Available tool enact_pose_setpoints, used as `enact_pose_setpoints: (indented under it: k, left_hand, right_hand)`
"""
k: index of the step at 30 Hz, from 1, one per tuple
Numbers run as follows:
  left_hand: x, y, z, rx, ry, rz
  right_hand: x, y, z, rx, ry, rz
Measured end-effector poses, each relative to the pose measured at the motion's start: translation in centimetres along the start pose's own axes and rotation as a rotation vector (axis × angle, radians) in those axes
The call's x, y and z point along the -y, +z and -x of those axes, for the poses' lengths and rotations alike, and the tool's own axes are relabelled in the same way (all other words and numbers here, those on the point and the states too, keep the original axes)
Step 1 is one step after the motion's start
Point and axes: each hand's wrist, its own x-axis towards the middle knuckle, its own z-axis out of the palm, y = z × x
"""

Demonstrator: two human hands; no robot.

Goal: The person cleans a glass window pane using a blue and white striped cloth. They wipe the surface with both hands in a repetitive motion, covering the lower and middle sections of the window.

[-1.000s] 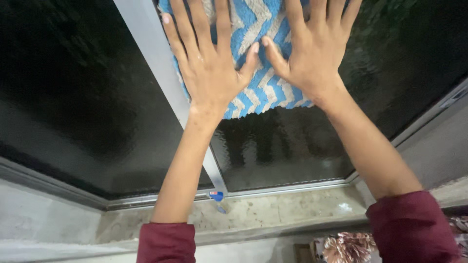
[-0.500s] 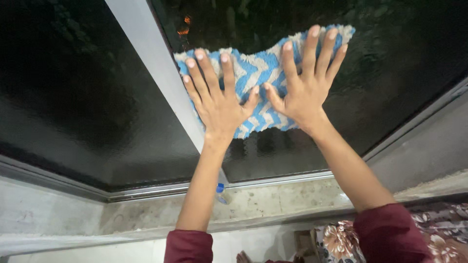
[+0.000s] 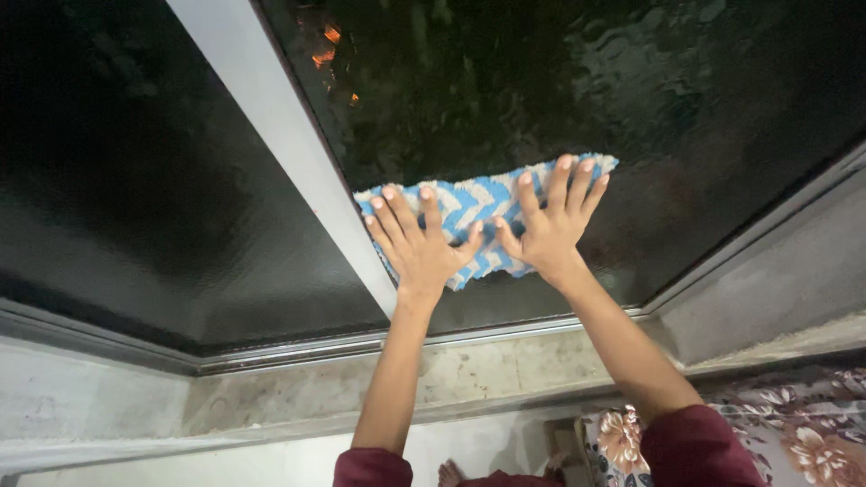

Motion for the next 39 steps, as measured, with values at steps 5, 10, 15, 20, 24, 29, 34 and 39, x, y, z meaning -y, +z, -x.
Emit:
enact_pose_setpoints:
  k: [5, 10, 15, 20, 24, 29, 34, 39]
  left_hand:
    - [-0.2, 1.4, 2.6, 0.002, -0.011, -0.025]
    - [-0.3, 2.5, 4.5, -0.020, -0.035, -0.017]
    - [-0.4, 3.7, 7.8, -0.003, -0.046, -0.009]
    - [-0.5, 5.4, 11.3, -0.007, -0.061, -0.018]
    - [-0.7, 7.0, 14.7, -0.017, -0.072, -0.015]
    - [-1.0, 9.6, 20.6, 0.002, -0.075, -0.021]
    - [-1.2, 11.9, 26.7, 0.061, -0.094, 0.009]
    - [-1.9, 11.9, 28.3, 0.102, -0.129, 0.053]
  right_hand:
    - [-0.3, 1.1, 2.7, 0.007, -0.019, -0.008]
    - [-0.4, 1.9, 4.5, -0.002, -0.030, -0.005]
    - [-0.1, 2.4, 6.9, 0.015, -0.042, -0.027]
    - [0.4, 3.5, 9.9, 0.021, -0.013, -0.061]
    - [0.6, 4.8, 13.3, 0.020, -0.004, -0.065]
    - [0.8, 6.8, 18.9, 0.038, -0.018, -0.050]
    - [1.0, 8.0, 24.0, 0.087, -0.020, -0.040]
    - [2.2, 8.2, 26.8, 0.140, -0.005, -0.066]
